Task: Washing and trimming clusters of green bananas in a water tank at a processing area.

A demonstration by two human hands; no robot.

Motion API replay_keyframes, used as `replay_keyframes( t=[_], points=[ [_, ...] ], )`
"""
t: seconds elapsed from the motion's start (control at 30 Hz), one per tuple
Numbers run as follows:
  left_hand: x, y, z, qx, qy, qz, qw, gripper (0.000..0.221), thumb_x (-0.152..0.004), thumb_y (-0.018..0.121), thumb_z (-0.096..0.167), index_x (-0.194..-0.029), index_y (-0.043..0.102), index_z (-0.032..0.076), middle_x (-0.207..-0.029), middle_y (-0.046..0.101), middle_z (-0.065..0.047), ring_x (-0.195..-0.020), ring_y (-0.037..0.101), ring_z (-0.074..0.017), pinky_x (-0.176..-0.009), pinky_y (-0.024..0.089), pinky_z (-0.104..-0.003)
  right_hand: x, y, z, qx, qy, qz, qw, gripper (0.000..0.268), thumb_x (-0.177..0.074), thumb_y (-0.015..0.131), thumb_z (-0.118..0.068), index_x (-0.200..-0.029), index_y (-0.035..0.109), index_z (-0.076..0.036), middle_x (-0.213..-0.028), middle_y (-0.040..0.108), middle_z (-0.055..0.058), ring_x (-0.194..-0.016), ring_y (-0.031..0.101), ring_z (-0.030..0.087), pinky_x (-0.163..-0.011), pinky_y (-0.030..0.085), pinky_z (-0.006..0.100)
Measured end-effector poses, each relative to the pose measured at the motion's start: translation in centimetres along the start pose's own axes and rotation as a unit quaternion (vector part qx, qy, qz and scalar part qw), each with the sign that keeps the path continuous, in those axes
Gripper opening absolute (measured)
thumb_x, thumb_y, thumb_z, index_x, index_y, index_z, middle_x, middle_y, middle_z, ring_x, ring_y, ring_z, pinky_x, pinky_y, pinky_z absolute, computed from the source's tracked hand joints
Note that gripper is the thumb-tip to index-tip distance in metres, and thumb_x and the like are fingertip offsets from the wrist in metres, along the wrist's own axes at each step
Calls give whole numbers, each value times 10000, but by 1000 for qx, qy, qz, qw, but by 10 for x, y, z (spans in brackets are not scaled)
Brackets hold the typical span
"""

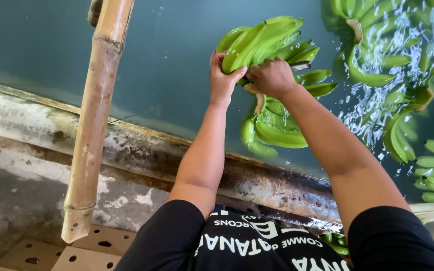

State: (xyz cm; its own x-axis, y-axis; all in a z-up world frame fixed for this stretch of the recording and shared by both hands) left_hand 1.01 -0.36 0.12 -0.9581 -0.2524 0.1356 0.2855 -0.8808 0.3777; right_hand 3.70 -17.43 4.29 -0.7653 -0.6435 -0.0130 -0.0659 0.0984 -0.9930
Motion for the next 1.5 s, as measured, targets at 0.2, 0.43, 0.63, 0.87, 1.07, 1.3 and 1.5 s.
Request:
replay_keyframes(
  t=[0.2,0.43,0.63,0.87,1.07,1.3,1.5],
  points=[
    [-6,-7,-20,-151,70,109,980,504,-743,856,153,-1148,578,43,-1109,650,-98,-1016,647,-234,-875,556,-370,-18,-13,-19,52,23,-102,993,303,-838,701,-528,-875,743,-231,-764,739,58,-669,722,273,-580,533,441],
    [-6,-9,-19,-174,58,165,969,422,-678,764,64,-1067,605,35,-986,702,-109,-886,680,-232,-833,558,-362,-10,-1,-26,-10,110,-119,987,322,-890,699,-535,-1034,736,-250,-805,756,74,-722,731,293,-664,559,447],
    [-3,-10,-22,-213,39,174,961,389,-659,763,63,-1009,598,24,-930,691,-106,-836,670,-232,-804,550,-369,-4,-8,-37,-28,61,-79,995,198,-823,724,-445,-936,796,-299,-871,761,42,-824,736,276,-717,562,450],
    [-7,-33,-14,-141,-4,238,961,394,-713,722,70,-1070,564,22,-999,645,-154,-857,635,-280,-795,535,-404,89,-87,64,27,223,-270,936,348,-1009,449,-387,-1195,727,-292,-1111,758,61,-1010,721,323,-825,570,480],
    [79,53,25,-337,233,-26,912,530,-650,773,26,-1128,543,51,-1289,550,-160,-1346,440,-365,-1163,301,-557,232,-179,45,-307,396,-21,865,454,-1003,618,-408,-1336,594,-100,-968,752,155,-712,603,215,-621,481,350],
    [191,125,95,-376,367,-482,701,648,-626,893,214,-1110,471,134,-1372,504,-78,-1520,294,-368,-1269,126,-663,347,-184,-79,-584,475,107,650,320,-925,737,-164,-1198,750,3,-766,638,58,-559,458,76,-485,367,257],
    [183,98,132,-604,214,-527,558,864,-713,893,403,-1432,472,173,-1577,301,-143,-1509,170,-390,-1201,116,-668,509,-193,-177,-524,618,261,525,302,-944,685,-151,-1179,723,36,-836,654,39,-587,462,88,-493,376,266]
  ],
)
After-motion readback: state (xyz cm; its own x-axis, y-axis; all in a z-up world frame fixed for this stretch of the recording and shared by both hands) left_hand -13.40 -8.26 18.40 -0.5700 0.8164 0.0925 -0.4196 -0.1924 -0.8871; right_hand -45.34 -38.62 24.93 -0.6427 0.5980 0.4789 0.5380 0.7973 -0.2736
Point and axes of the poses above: each hand's wrist, its own x-axis away from the middle knuckle, its own y-axis out of the palm, z = x × y, the point moved 1 cm from there along -x, towards the middle knuckle
